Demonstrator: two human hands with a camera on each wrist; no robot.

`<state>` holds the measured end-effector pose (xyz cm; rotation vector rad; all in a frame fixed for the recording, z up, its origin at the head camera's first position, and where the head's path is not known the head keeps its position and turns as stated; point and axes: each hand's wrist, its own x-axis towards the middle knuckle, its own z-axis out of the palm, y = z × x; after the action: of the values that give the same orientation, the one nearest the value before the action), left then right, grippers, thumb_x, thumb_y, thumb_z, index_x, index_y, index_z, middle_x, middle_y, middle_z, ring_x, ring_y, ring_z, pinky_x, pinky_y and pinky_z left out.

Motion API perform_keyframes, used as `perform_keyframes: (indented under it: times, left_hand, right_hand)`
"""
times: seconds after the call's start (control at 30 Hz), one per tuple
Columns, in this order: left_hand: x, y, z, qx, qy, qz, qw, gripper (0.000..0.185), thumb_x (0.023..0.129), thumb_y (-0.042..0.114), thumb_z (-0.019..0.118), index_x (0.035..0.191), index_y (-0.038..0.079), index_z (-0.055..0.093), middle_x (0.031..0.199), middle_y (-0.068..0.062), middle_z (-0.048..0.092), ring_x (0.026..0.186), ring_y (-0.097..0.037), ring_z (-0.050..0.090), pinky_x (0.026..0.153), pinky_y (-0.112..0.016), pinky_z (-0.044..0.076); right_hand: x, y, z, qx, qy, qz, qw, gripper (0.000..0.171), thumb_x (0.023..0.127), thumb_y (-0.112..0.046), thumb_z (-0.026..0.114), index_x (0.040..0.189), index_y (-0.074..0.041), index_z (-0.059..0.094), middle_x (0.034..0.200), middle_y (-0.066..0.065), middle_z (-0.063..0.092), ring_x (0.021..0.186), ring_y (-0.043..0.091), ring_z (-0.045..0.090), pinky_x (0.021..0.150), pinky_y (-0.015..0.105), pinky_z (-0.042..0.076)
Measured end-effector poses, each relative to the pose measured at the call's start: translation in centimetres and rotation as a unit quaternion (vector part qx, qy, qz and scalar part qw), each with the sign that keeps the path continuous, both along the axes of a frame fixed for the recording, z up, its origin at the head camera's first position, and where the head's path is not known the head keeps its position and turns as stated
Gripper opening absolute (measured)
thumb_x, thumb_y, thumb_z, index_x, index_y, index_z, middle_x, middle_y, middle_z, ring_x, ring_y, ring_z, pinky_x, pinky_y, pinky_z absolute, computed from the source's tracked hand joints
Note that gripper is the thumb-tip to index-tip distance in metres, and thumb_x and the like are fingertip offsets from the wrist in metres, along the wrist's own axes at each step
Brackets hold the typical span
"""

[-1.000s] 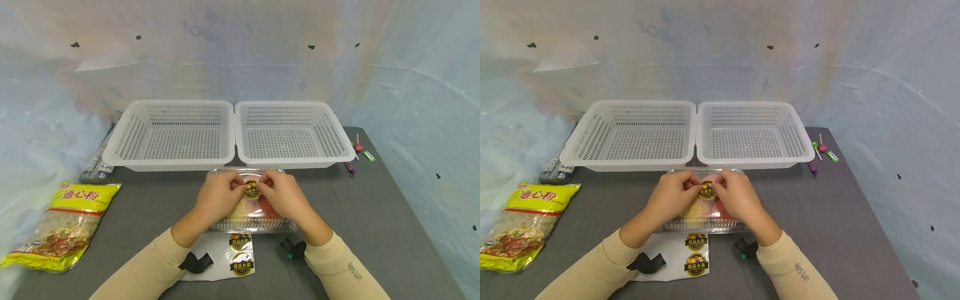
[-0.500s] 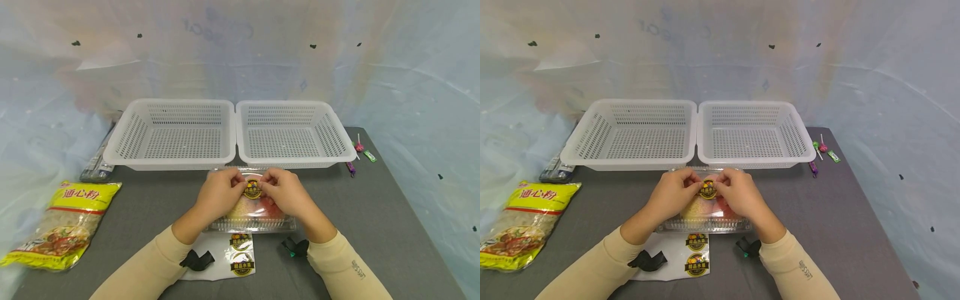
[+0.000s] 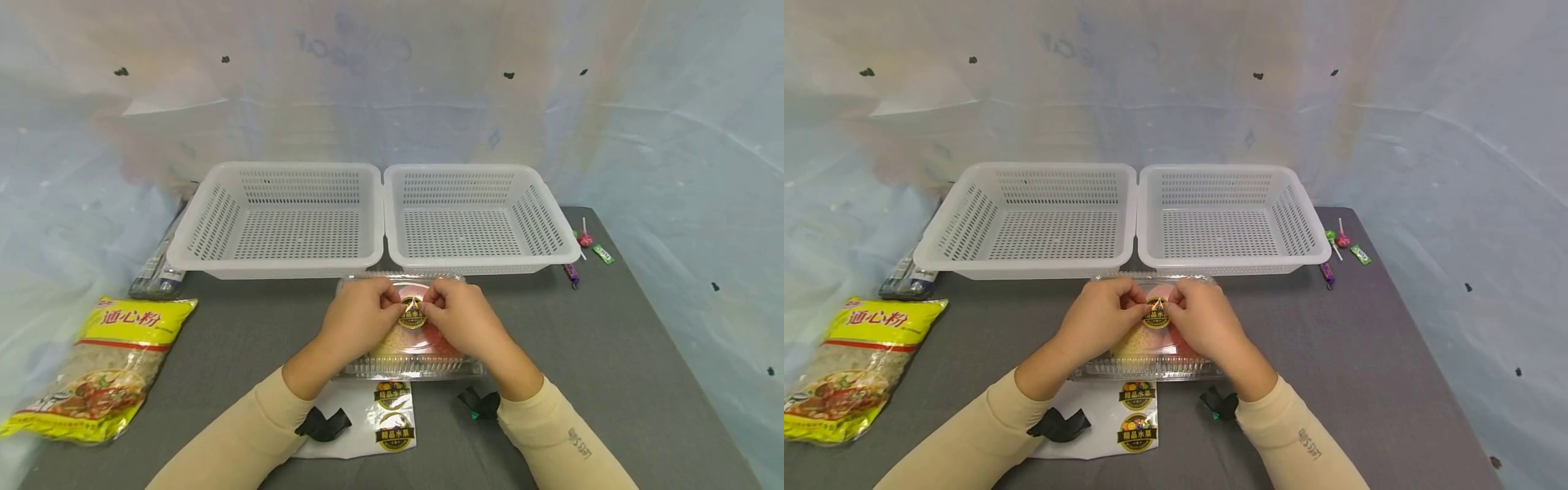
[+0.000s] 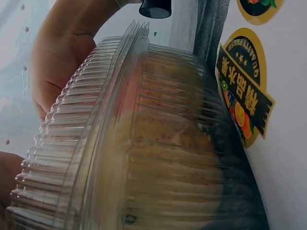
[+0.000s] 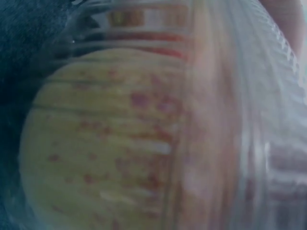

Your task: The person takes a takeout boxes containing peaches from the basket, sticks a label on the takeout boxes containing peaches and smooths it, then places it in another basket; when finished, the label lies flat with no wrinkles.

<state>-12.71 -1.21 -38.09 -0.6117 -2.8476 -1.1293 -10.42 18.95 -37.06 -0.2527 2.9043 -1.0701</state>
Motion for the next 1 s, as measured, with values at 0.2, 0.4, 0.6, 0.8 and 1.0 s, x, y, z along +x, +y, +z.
perform_keyframes:
  times: [0.2, 0.4, 0.6, 0.8, 1.0]
  left_hand:
    - [-0.1, -0.1, -0.1, -0.012, 0.021, 0.001, 0.9997, 0.011, 0.091, 0.013, 0.085, 0.091, 0.014, 0.074, 0.073, 0.010, 0.060, 0.069, -0.013, 0.057, 0.060, -0.034, 0.049]
    - [0.4, -1.0, -0.8, -0.036, 0.128, -0.103, 0.9858, 0.011, 0.092, 0.005, 0.083, 0.102, 0.008, 0.079, 0.098, 0.000, 0.071, 0.092, -0.022, 0.066, 0.085, -0.040, 0.055]
    - [1.7, -2.9, -1.1, -0.129, 0.249, -0.235, 0.9307, 0.040, 0.104, 0.028, 0.076, 0.135, 0.001, 0.075, 0.143, -0.012, 0.069, 0.127, -0.035, 0.064, 0.121, -0.055, 0.035]
    - [2.8, -4.6, -0.9, -0.227, 0.193, -0.275, 0.9142, 0.079, 0.109, 0.064, 0.054, 0.163, 0.007, 0.050, 0.170, -0.007, 0.042, 0.156, -0.036, 0.035, 0.124, -0.062, 0.025]
    - [3.1, -5.6, -1.5, -0.244, 0.171, -0.267, 0.9167, 0.089, 0.106, 0.071, 0.051, 0.170, 0.011, 0.038, 0.176, -0.007, 0.030, 0.162, -0.032, 0.021, 0.123, -0.059, 0.029]
  right_hand:
    - [0.5, -0.6, 0.2, 0.074, 0.033, -0.022, 0.996, 0.015, 0.098, -0.015, 0.083, 0.091, -0.011, 0.070, 0.076, -0.004, 0.063, 0.070, 0.019, 0.059, 0.063, 0.039, 0.051]
    - [1.3, -0.2, -0.1, 0.097, 0.132, 0.031, 0.986, 0.023, 0.091, -0.006, 0.088, 0.106, -0.005, 0.071, 0.103, 0.005, 0.069, 0.092, 0.025, 0.065, 0.079, 0.045, 0.056]
    - [2.2, 1.1, -0.9, 0.134, 0.225, 0.164, 0.951, 0.032, 0.097, -0.002, 0.078, 0.129, -0.001, 0.077, 0.140, 0.011, 0.070, 0.126, 0.034, 0.063, 0.106, 0.052, 0.051]
    - [3.8, 2.1, -1.0, 0.197, 0.176, 0.182, 0.947, 0.049, 0.110, -0.030, 0.068, 0.152, -0.007, 0.064, 0.160, 0.008, 0.056, 0.149, 0.034, 0.047, 0.100, 0.062, 0.050]
    - [4.3, 3.2, -0.7, 0.196, 0.165, 0.205, 0.945, 0.051, 0.112, -0.037, 0.064, 0.155, -0.009, 0.062, 0.159, 0.007, 0.056, 0.152, 0.034, 0.045, 0.103, 0.061, 0.048]
